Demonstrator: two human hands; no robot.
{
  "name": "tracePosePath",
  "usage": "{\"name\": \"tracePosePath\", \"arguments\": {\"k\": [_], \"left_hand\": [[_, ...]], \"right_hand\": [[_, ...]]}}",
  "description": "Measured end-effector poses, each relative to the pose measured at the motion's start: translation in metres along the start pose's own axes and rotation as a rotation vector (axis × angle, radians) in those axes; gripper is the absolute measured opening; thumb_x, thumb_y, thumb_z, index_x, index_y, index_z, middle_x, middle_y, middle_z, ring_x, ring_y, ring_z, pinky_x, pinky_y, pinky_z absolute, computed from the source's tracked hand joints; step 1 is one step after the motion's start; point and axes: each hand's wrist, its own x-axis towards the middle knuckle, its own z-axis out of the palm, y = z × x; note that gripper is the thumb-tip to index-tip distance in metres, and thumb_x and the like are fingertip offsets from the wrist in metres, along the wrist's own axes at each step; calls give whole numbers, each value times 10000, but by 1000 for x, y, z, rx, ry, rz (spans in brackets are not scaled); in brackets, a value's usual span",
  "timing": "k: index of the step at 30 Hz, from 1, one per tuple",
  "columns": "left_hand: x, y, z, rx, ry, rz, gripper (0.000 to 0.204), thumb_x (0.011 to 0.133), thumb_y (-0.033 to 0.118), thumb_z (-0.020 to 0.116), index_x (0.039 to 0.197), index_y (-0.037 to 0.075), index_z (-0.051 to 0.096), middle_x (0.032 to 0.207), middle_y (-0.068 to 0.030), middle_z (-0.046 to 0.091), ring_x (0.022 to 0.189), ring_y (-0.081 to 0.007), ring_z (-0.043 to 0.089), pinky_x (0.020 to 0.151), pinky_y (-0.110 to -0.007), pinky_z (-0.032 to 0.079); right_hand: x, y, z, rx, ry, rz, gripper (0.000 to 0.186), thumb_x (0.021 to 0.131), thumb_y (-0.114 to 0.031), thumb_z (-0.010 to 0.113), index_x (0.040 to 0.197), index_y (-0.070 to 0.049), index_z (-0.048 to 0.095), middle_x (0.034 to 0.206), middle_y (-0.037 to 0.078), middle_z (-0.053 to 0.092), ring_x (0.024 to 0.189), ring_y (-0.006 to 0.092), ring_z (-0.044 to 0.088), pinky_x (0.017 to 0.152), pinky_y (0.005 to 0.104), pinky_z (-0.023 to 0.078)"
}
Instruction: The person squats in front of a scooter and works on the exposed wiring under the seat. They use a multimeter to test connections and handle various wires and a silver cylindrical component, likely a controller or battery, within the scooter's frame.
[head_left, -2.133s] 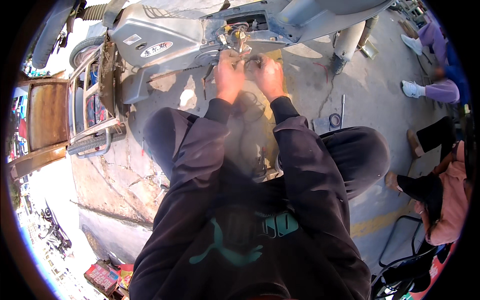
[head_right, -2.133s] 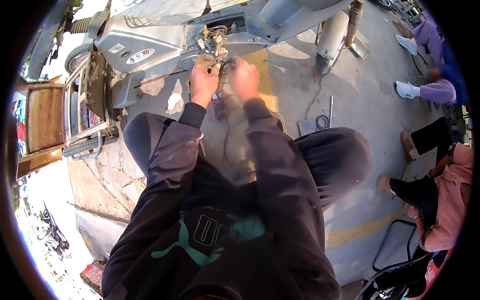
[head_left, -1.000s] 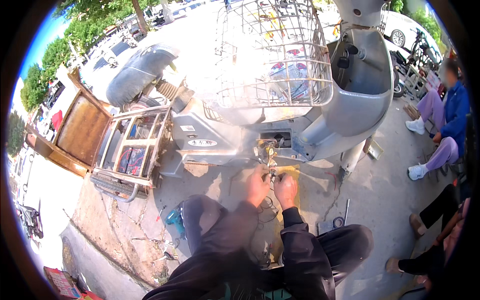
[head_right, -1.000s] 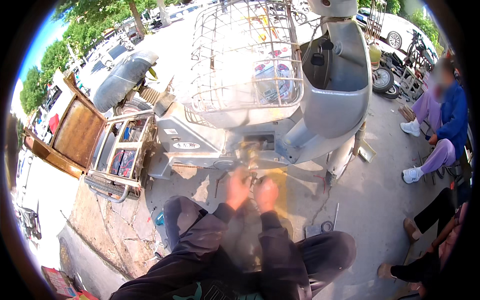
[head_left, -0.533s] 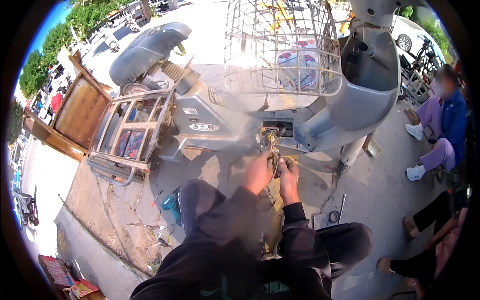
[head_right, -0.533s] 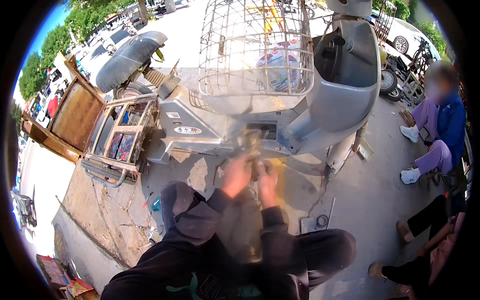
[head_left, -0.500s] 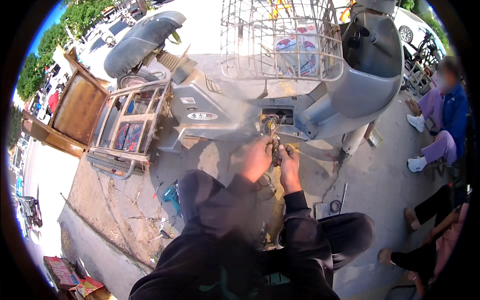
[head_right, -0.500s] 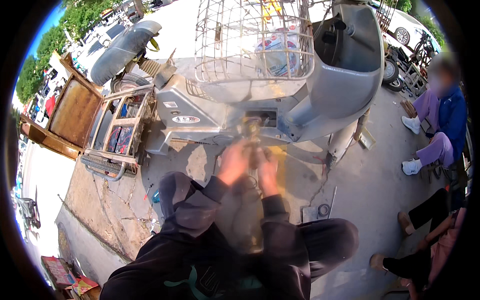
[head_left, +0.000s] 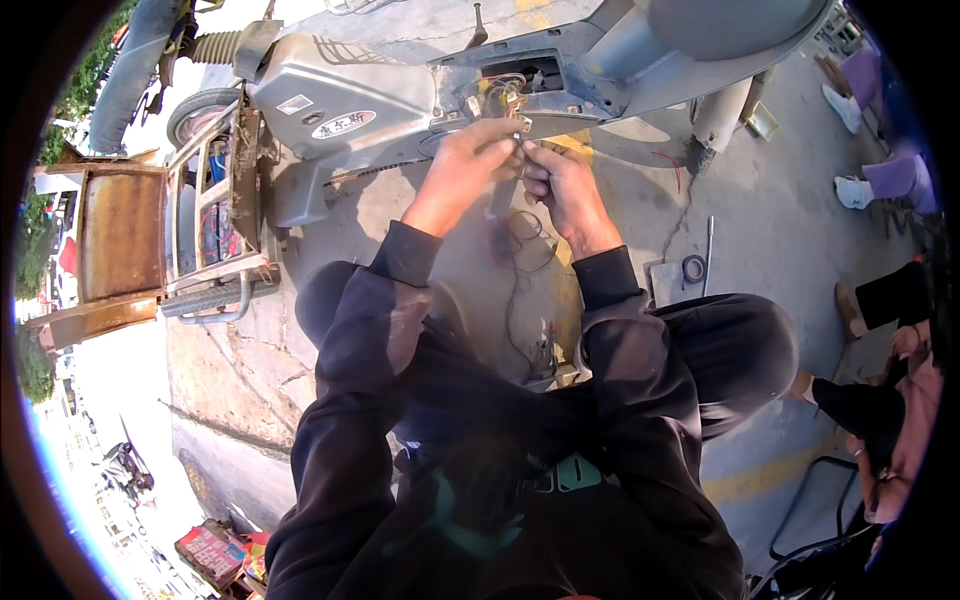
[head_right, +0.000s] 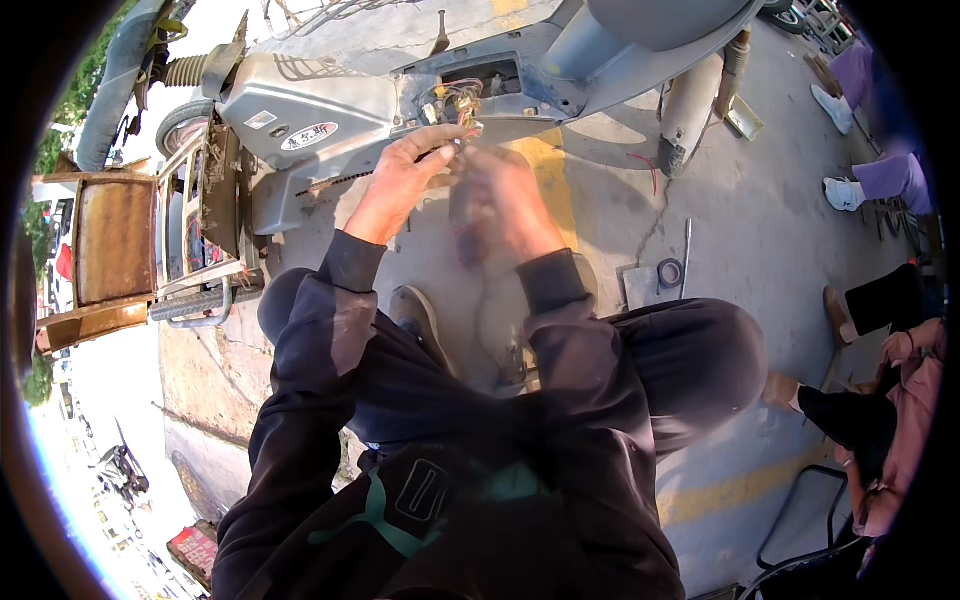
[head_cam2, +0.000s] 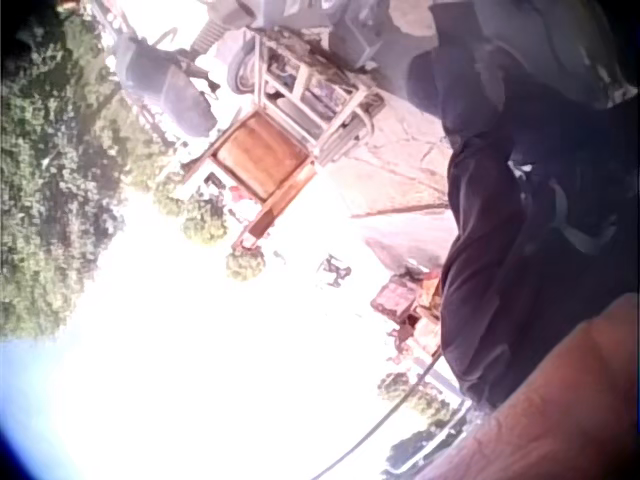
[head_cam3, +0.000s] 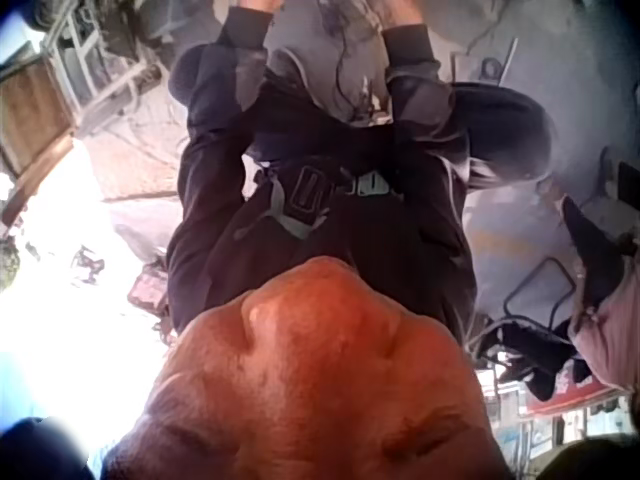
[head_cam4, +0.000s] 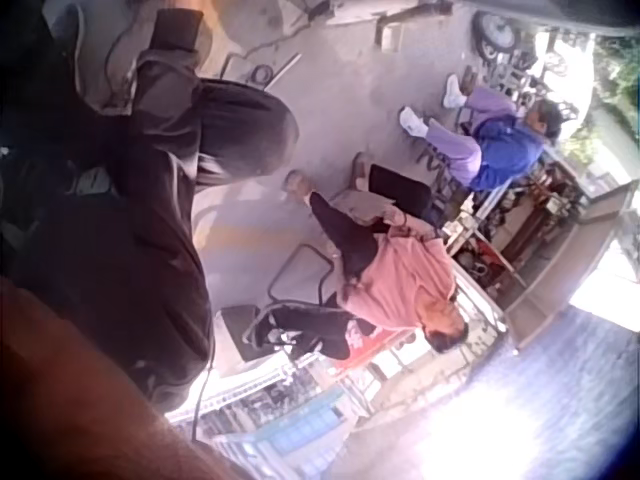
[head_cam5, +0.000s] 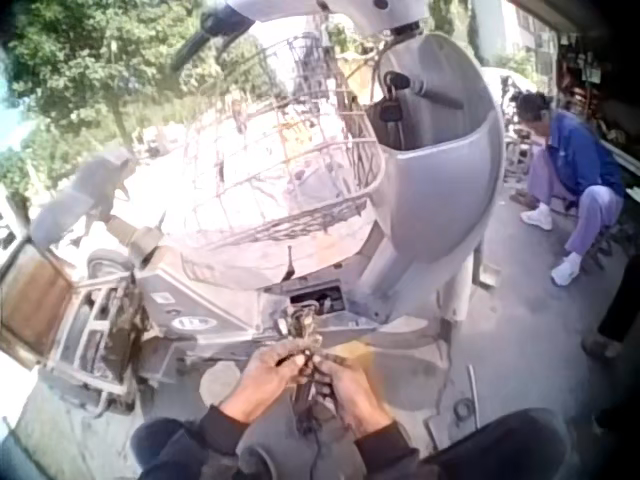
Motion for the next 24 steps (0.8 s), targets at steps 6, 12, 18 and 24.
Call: {"name": "tracePosePath", "arguments": {"k": [6, 12, 18, 24], "left_hand": [[6, -15, 7, -40, 80, 77, 278, 976, 85, 619, 1236, 1, 671, 1149, -59, 700, 946, -111, 654, 862, -287, 555], [9, -21, 8, 17, 138, 116, 267, 963, 80, 639, 1205, -22, 687, 1042, -68, 717, 858, -106, 656, 807, -267, 559], [9, -20, 10, 30, 152, 108, 261, 955, 77, 648, 1190, -27, 697, 968, -57, 717, 804, -97, 638, 770, -265, 554], [9, -22, 10, 1, 163, 123, 271, 938, 99, 658, 1161, -48, 697, 963, -101, 731, 839, -131, 685, 735, -260, 565]], "right_hand": [[21, 14, -26, 42, -190, 3, 192, 938, -248, 644, 964, -59, 665, 827, 9, 626, 720, 117, 531, 620, 268, 417], [18, 15, -21, 41, -96, 35, 187, 922, -259, 654, 933, -76, 685, 795, -29, 604, 700, 93, 504, 647, 246, 402], [21, 16, -28, 68, -126, 66, 193, 916, -262, 660, 949, -75, 692, 823, -26, 606, 723, 97, 505, 648, 249, 403], [20, 16, -28, 82, -126, 78, 175, 935, -244, 638, 908, -74, 663, 760, -23, 567, 646, 108, 483, 590, 252, 388]]}}
